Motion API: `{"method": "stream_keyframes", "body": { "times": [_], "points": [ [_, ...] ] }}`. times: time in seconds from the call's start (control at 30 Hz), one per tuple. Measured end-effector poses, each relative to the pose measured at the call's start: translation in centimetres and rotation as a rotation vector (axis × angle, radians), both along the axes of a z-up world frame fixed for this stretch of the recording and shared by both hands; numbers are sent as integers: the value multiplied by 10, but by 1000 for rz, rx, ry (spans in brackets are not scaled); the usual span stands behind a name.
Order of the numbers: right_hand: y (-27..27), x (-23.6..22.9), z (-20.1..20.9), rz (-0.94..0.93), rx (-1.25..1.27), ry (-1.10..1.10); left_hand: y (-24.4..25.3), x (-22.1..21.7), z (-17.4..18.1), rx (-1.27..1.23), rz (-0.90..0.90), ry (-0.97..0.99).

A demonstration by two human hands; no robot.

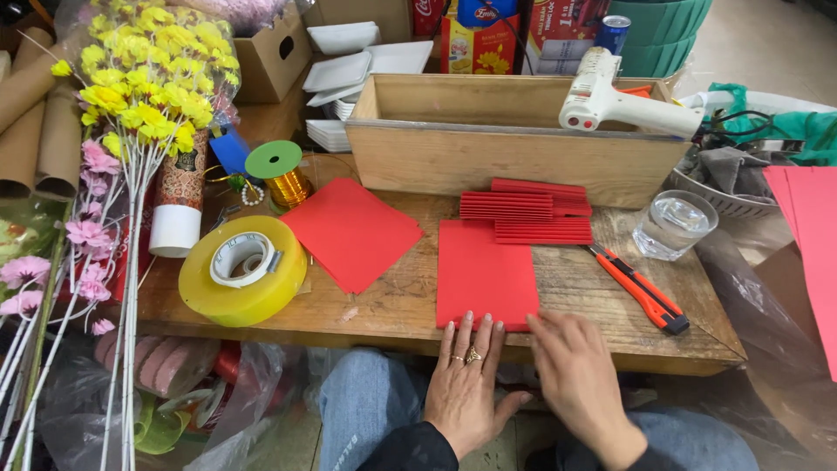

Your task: Folding small red paper squares into rectangles on a wooden workbench

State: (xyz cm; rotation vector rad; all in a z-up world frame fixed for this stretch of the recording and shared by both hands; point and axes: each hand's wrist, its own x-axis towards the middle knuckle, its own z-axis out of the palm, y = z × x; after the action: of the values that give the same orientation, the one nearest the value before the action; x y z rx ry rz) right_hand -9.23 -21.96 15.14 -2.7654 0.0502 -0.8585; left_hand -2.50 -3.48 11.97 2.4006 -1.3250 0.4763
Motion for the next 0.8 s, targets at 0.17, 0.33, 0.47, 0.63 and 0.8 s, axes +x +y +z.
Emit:
{"method": "stream_keyframes", "body": {
  "times": [0.17,0.33,0.47,0.63,0.8],
  "points": [
    [23,-8,-10,-198,-222,91,-1,-1,-3,20,26,-44],
    [34,-4,-22,-286,-285,46,0,0,-2,27,36,-66],
    [38,-5,-25,-351,-323,28,-2,-1,-4,40,59,-76],
    [40,-5,-28,-379,-332,20,-1,-3,1,36,60,-50],
    [40,-5,-26,-377,-348,43,-1,-3,4,26,54,-17]
  ]
}}
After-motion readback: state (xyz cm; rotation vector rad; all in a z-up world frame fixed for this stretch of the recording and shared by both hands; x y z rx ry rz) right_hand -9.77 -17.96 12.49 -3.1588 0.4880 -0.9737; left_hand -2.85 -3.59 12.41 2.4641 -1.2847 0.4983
